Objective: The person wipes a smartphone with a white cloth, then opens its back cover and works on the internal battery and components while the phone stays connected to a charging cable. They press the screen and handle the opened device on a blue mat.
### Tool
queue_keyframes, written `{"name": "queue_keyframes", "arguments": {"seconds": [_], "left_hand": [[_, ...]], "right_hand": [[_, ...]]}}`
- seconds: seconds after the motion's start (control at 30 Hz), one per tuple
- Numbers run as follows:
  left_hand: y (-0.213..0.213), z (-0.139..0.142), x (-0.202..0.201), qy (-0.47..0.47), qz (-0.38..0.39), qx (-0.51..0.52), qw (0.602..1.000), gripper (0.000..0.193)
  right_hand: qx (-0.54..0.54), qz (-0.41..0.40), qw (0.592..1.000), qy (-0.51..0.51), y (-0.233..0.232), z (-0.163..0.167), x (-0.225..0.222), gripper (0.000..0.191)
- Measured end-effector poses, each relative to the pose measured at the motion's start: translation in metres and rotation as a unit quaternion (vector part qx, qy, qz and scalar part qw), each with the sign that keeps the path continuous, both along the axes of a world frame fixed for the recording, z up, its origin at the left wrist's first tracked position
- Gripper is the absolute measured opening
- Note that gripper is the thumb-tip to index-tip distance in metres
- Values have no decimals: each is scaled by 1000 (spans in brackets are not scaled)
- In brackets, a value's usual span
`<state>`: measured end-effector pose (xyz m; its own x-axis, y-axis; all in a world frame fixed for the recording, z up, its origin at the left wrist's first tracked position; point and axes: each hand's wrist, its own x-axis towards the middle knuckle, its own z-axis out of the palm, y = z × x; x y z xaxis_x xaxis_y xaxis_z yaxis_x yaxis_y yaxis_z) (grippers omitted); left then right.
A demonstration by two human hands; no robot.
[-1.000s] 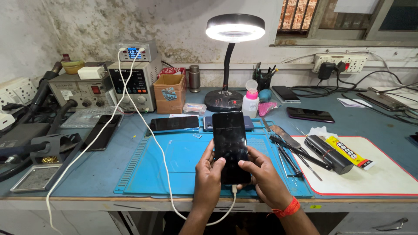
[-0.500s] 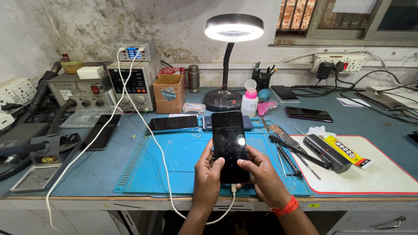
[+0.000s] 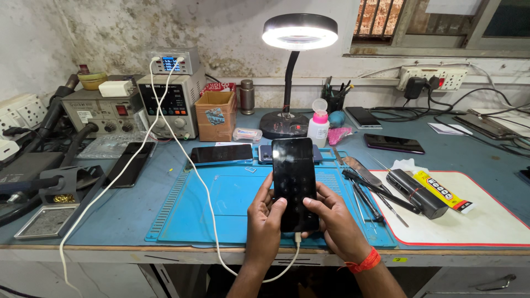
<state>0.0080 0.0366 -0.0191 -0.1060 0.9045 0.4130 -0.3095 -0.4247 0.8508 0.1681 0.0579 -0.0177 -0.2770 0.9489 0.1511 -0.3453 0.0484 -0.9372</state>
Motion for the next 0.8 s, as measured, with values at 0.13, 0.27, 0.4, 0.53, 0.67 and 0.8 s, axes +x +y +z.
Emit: {"name": "queue_keyframes", "arguments": {"seconds": [0.13,0.27,0.4,0.53,0.67,0.8], "left_hand": [[-1,0,0,10,3,12,1000,62],[-3,0,0,5,3,13,1000,62],[-3,1,0,8,3,15,1000,61],[-3,2,0,6,3,17,1000,61],[-3,2,0,13,6,8,1000,60],[-3,2,0,21,13,13,1000,59]], "right_hand": [[13,5,1000,-2,0,0,0,43],[23,11,1000,-2,0,0,0,43],[30,13,999,-4,0,-1,1,42],[26,14,1000,-1,1,-1,0,42],[20,6,1000,-4,1,-2,1,42],[23,10,1000,-2,1,-2,0,42]]}}
